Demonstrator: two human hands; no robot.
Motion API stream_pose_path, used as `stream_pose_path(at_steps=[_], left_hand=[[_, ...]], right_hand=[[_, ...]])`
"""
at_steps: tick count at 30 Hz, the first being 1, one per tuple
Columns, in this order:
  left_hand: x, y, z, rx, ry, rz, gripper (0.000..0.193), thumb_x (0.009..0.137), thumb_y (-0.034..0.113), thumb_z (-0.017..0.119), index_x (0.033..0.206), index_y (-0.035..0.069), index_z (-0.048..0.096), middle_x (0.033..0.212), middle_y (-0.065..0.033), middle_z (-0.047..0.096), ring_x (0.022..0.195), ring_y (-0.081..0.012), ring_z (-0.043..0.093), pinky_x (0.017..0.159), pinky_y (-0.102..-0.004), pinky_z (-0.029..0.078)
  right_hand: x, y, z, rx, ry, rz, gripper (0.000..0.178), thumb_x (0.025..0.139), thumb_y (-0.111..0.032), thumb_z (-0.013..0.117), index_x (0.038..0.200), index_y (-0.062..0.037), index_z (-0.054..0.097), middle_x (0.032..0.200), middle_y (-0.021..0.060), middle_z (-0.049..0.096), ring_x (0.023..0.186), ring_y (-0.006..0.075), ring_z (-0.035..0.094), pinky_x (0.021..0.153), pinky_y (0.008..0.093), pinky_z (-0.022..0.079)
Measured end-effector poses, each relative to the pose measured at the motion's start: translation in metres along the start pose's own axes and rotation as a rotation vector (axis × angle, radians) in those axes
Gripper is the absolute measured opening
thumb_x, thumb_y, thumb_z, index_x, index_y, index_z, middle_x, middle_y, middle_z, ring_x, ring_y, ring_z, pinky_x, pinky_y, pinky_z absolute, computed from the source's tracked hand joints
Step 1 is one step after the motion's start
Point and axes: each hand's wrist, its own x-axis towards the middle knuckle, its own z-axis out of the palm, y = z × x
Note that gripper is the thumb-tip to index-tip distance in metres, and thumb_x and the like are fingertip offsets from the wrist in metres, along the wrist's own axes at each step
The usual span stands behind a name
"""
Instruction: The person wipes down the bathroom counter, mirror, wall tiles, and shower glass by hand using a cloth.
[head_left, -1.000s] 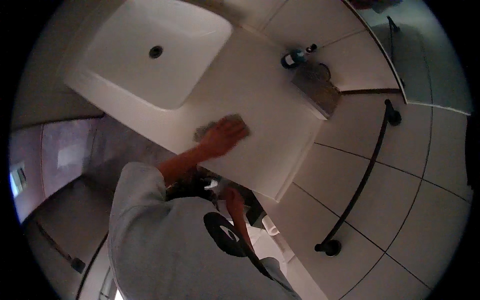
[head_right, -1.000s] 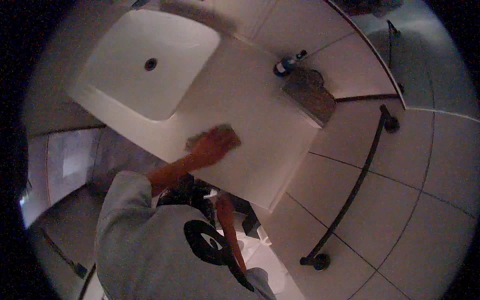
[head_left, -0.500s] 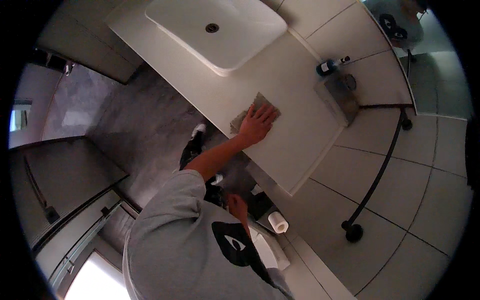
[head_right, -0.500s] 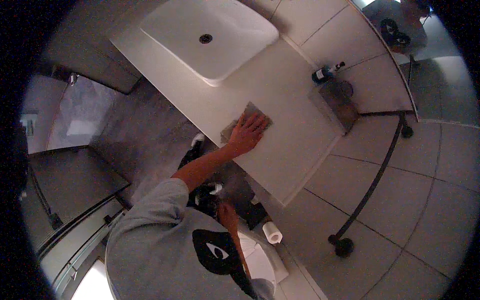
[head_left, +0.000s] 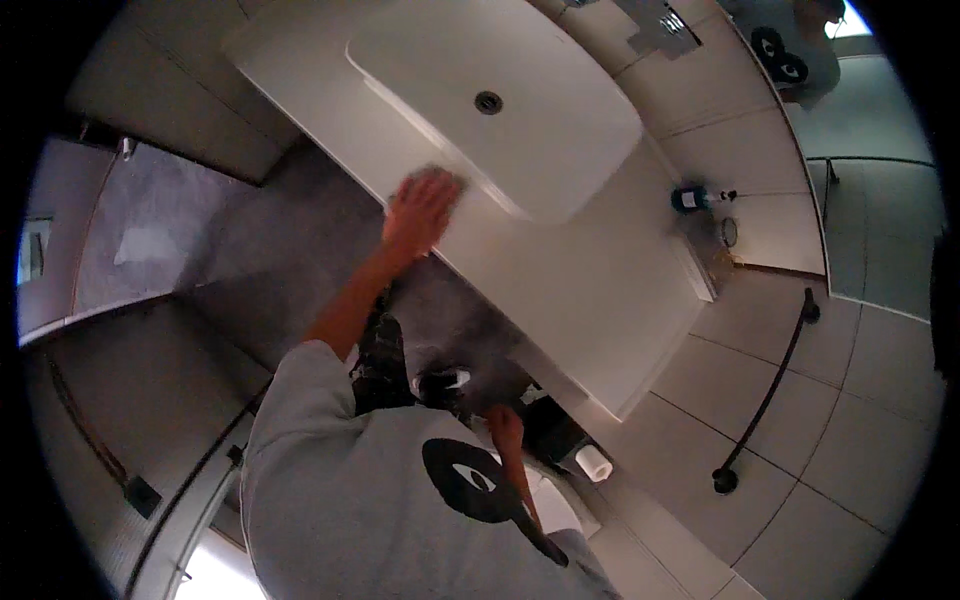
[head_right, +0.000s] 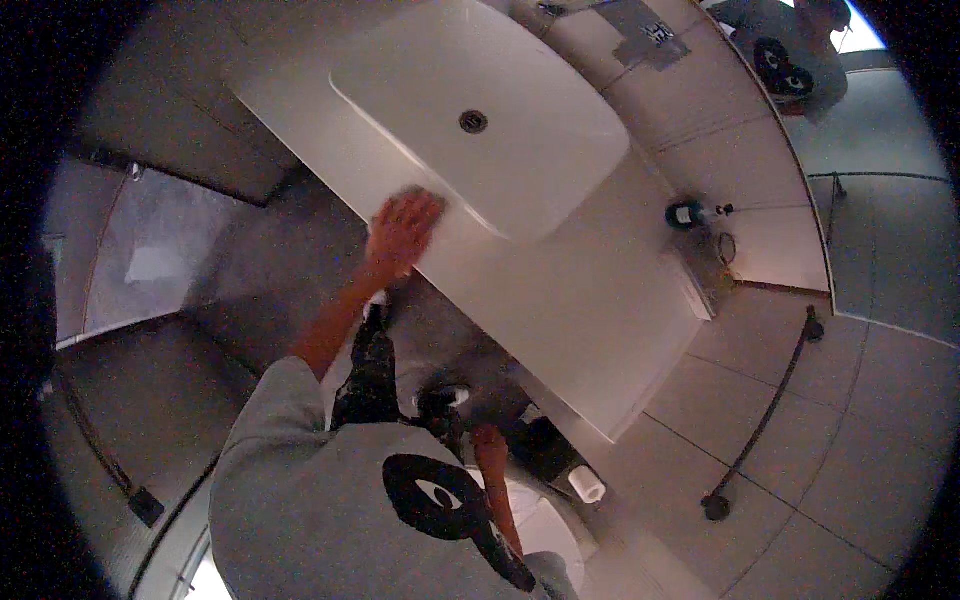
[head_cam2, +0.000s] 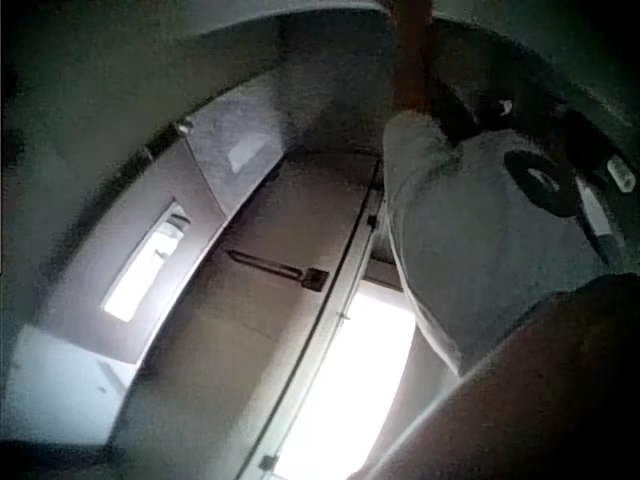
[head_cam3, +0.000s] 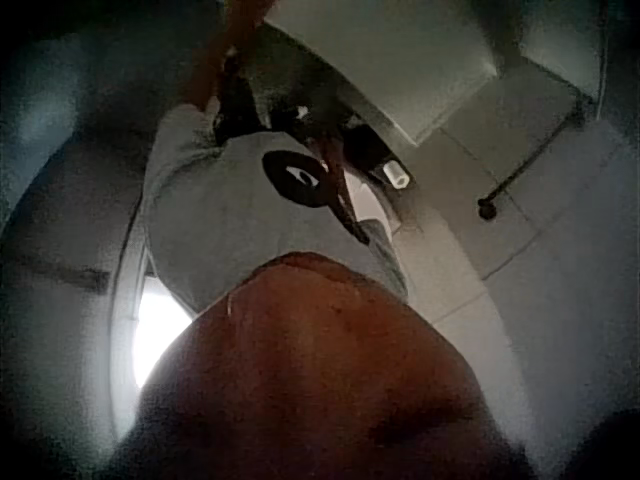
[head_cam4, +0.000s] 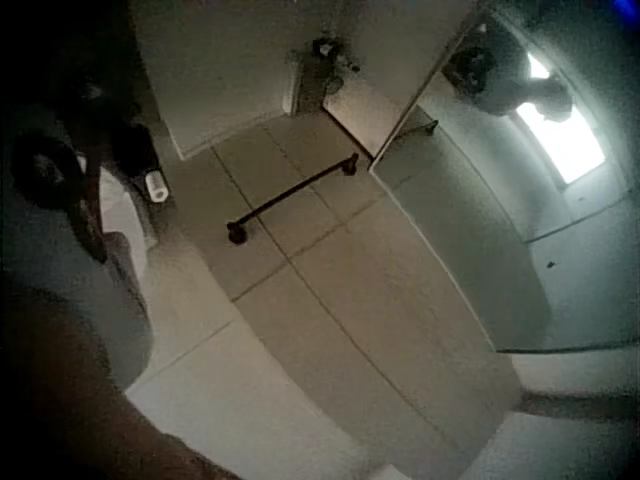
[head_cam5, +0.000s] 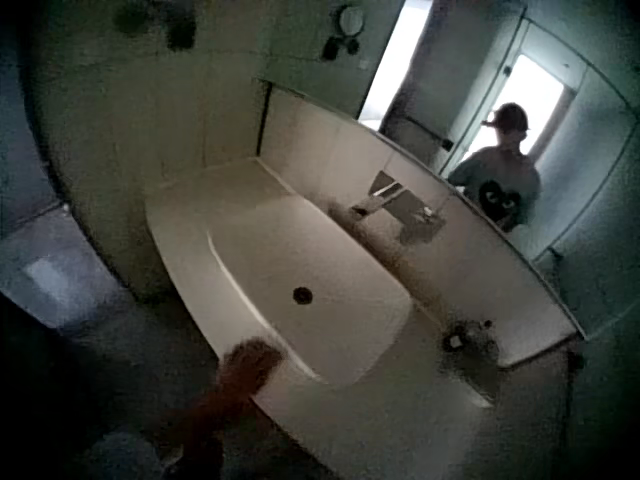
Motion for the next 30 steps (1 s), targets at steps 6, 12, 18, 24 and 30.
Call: stream_pose_path(at_steps=[6, 12, 18, 24, 30], left_hand=[[0.042, -0.111, 0.011, 0.174, 0.17, -0.248, 0.048, 0.09, 0.03, 0.051, 0.137, 0.019, 0.047, 0.144, -0.003, 0.043, 0.134, -0.0252, 0.036, 0.109, -0.0522, 0.029], [-0.025, 0.053, 0.014, -0.291, -0.084, 0.114, 0.051, 0.092, 0.029, 0.048, 0.14, 0.014, 0.043, 0.143, -0.0044, 0.043, 0.138, -0.0257, 0.031, 0.114, -0.0562, 0.017], [-0.016, 0.132, 0.02, -0.365, -0.159, 0.305, 0.048, 0.097, 0.029, 0.042, 0.143, 0.013, 0.04, 0.146, -0.0063, 0.04, 0.138, -0.0263, 0.03, 0.115, -0.0563, 0.017], [0.007, 0.046, 0.035, -0.108, -0.019, 0.136, 0.043, 0.089, 0.026, 0.051, 0.13, 0.015, 0.052, 0.136, -0.0048, 0.05, 0.131, -0.0239, 0.041, 0.112, -0.0504, 0.024], [0.034, -0.045, 0.004, 0.112, -0.048, -0.033, 0.048, 0.09, 0.029, 0.053, 0.135, 0.015, 0.05, 0.141, -0.0038, 0.045, 0.133, -0.025, 0.038, 0.109, -0.0525, 0.026]], right_hand=[[0.033, -0.135, 0.033, 0.617, -0.072, 0.044, 0.027, 0.092, -0.025, 0.056, 0.105, -0.0047, 0.068, 0.078, 0.0094, 0.065, 0.07, 0.0179, 0.062, 0.066, 0.0326, 0.049], [0.039, -0.203, 0.045, 0.27, -0.198, -0.045, 0.03, 0.094, -0.03, 0.056, 0.111, -0.0072, 0.066, 0.099, 0.0156, 0.068, 0.091, 0.0271, 0.066, 0.081, 0.0385, 0.05], [0.039, -0.184, 0.041, 0.161, -0.165, 0.036, 0.025, 0.092, -0.022, 0.055, 0.108, -0.0079, 0.069, 0.09, 0.0111, 0.071, 0.077, 0.0213, 0.067, 0.072, 0.0354, 0.053], [0.078, -0.171, 0.015, 0.521, -0.082, 0.211, 0.028, 0.094, -0.023, 0.051, 0.106, -0.0034, 0.067, 0.085, 0.0097, 0.07, 0.072, 0.017, 0.067, 0.066, 0.0319, 0.054], [0.085, -0.17, 0.019, 0.602, -0.01, 0.16, 0.029, 0.095, -0.021, 0.049, 0.104, -0.0002, 0.066, 0.082, 0.0106, 0.069, 0.07, 0.0165, 0.066, 0.063, 0.0297, 0.053]])
